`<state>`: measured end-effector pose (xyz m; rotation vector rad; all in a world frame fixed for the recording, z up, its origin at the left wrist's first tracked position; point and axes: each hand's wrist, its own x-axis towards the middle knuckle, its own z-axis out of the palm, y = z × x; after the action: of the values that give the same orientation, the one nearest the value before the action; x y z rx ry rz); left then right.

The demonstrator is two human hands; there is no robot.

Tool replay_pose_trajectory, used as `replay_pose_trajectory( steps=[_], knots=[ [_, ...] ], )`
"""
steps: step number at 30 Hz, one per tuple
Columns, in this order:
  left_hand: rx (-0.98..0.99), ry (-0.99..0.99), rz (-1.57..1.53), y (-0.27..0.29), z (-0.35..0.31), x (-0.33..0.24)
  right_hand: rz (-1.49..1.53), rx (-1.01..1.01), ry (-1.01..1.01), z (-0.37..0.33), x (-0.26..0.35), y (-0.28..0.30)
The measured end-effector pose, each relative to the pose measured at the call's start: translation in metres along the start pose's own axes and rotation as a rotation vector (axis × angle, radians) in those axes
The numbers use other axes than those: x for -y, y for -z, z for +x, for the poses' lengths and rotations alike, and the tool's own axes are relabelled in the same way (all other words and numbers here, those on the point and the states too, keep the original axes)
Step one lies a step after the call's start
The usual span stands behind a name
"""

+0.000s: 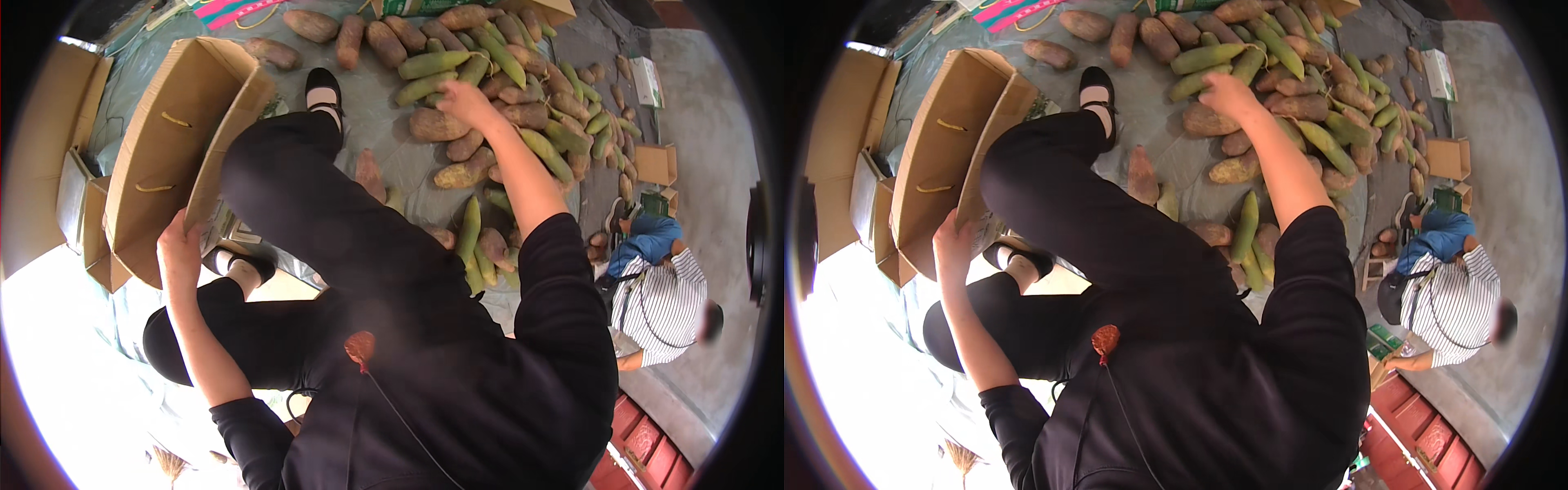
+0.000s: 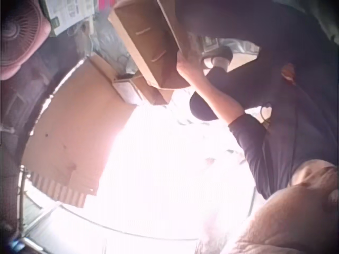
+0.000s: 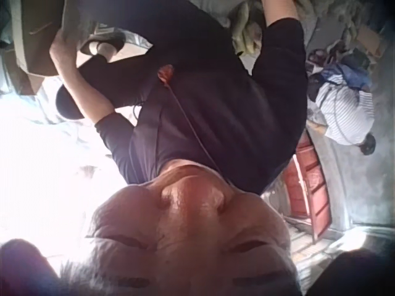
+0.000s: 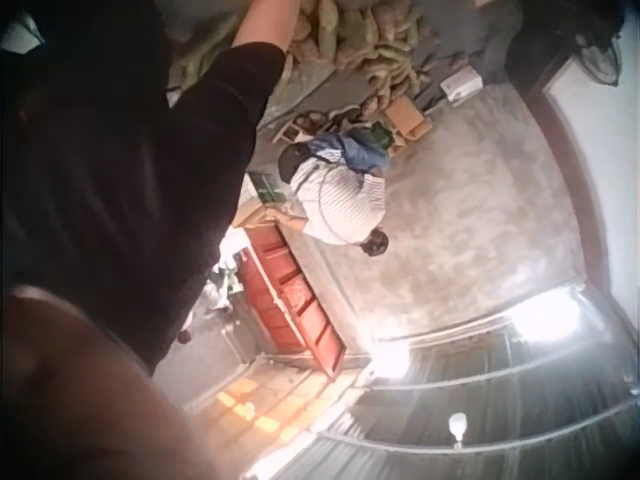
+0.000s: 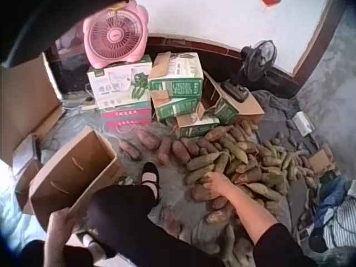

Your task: Sorting and weighing tubers into boxes.

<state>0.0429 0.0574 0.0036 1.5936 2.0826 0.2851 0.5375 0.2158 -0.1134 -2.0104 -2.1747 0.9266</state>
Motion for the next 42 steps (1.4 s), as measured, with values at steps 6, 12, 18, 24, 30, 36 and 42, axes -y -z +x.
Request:
replay_pose_trajectory(
  steps=[6, 12, 18, 24, 30, 36, 42],
  knots=[
    [0.03, 0.015, 0.009, -0.002, 0.003, -0.003, -0.213, 0.207, -0.08, -0.095, -0.118, -0.09],
    [0.005, 0.122, -0.023, -0.001, 0.0, -0.009, -0.106, 0.178, -0.673, -0.184, -0.176, -0.166],
    [-0.018, 0.112, 0.003, -0.004, -0.001, -0.011, -0.149, 0.317, -0.962, -0.194, -0.128, -0.161],
    [-0.09, 0.109, 0.073, 0.004, -0.011, -0.005, 0.276, -0.037, -1.036, -0.169, -0.181, -0.237],
    [-0.031, 0.137, 0.072, 0.004, -0.001, -0.016, -0.015, 0.041, -0.758, -0.15, -0.186, -0.262],
    [-0.043, 0.119, 0.027, 0.006, -0.008, -0.01, -0.206, 0.228, -0.343, -0.14, -0.104, -0.234],
    [-0.051, 0.104, 0.077, 0.016, -0.016, -0.009, -0.311, 0.249, -0.124, -0.122, -0.109, -0.221]
  ],
)
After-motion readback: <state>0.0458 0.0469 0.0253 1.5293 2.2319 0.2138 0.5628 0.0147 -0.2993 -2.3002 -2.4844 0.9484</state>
